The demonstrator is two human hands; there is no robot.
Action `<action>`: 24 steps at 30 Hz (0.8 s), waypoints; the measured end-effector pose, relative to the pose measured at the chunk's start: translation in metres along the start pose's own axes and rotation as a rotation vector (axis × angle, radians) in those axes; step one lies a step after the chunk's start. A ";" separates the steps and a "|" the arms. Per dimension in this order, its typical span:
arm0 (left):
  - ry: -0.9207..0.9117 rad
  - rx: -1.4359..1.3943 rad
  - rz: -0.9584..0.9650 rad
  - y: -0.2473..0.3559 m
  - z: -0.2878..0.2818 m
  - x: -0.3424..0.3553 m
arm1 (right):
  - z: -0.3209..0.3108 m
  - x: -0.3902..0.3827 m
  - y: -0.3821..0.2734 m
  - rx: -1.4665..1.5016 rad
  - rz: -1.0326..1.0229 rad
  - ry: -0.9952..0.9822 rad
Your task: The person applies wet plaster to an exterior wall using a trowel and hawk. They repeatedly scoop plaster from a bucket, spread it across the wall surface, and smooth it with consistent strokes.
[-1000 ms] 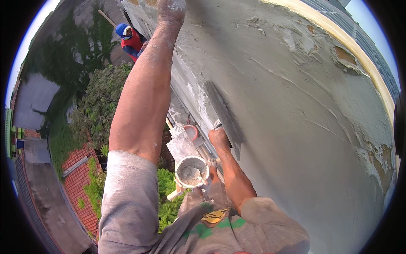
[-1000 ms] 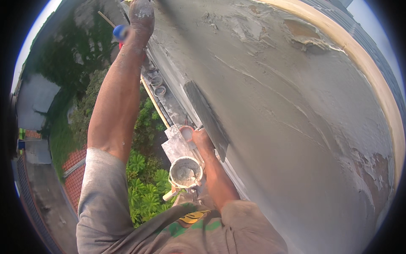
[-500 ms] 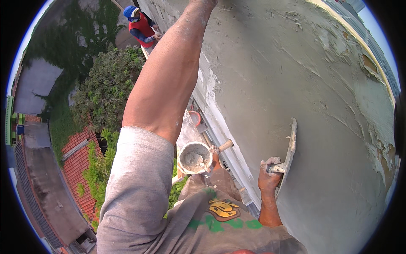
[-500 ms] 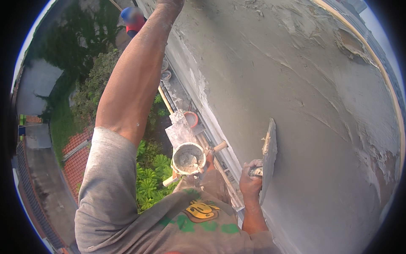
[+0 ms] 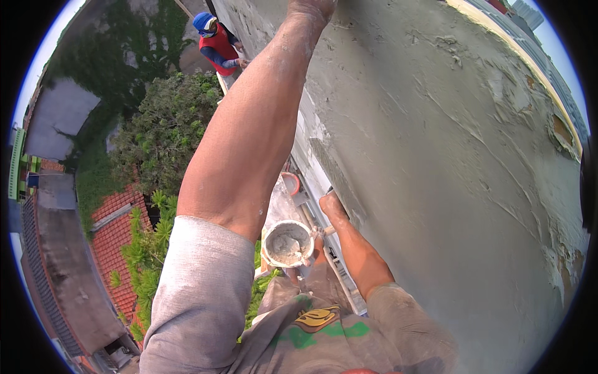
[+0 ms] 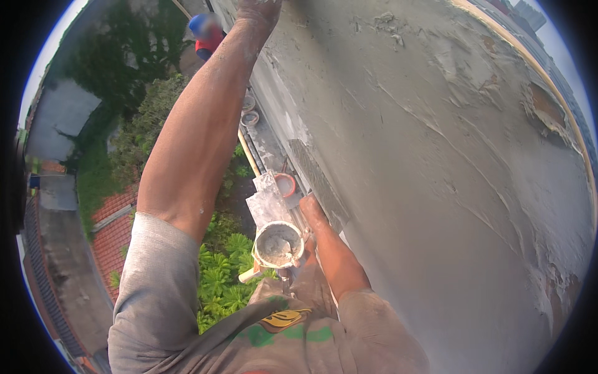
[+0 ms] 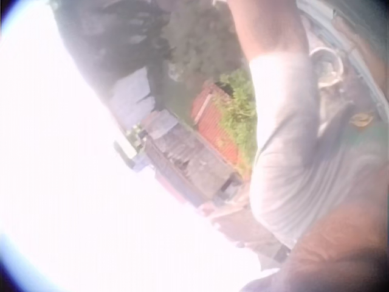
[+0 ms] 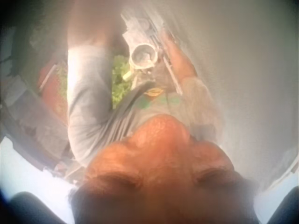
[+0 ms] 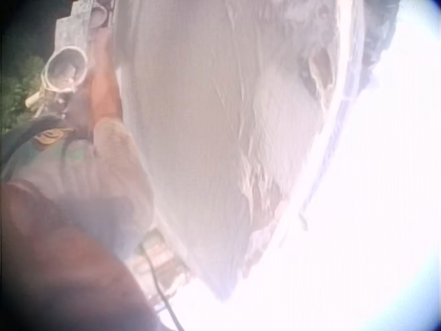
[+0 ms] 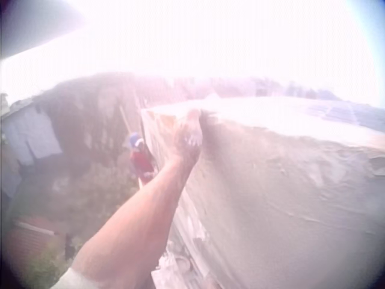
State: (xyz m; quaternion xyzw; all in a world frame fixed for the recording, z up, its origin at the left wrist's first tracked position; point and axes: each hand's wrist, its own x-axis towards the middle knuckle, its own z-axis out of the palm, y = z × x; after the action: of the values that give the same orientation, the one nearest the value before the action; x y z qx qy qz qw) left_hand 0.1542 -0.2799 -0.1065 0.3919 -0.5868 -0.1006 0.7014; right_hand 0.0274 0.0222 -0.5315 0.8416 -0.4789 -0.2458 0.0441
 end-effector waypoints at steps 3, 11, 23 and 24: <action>0.019 0.060 0.020 -0.008 -0.014 0.001 | -0.122 0.001 0.040 1.347 0.660 0.097; 0.029 0.121 0.046 -0.011 -0.018 0.001 | -0.197 0.005 0.067 1.354 0.756 0.010; 0.055 -0.233 -0.162 0.014 -0.020 -0.001 | -0.111 -0.038 0.051 0.814 0.559 0.802; 0.080 -0.160 -0.184 0.024 -0.020 -0.002 | -0.114 -0.057 0.050 0.875 0.600 0.809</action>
State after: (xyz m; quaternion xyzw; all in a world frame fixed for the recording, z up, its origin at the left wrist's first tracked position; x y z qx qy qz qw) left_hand 0.1642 -0.2533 -0.0922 0.3906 -0.5100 -0.1955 0.7410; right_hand 0.0161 0.0237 -0.3953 0.6379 -0.6938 0.3291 -0.0588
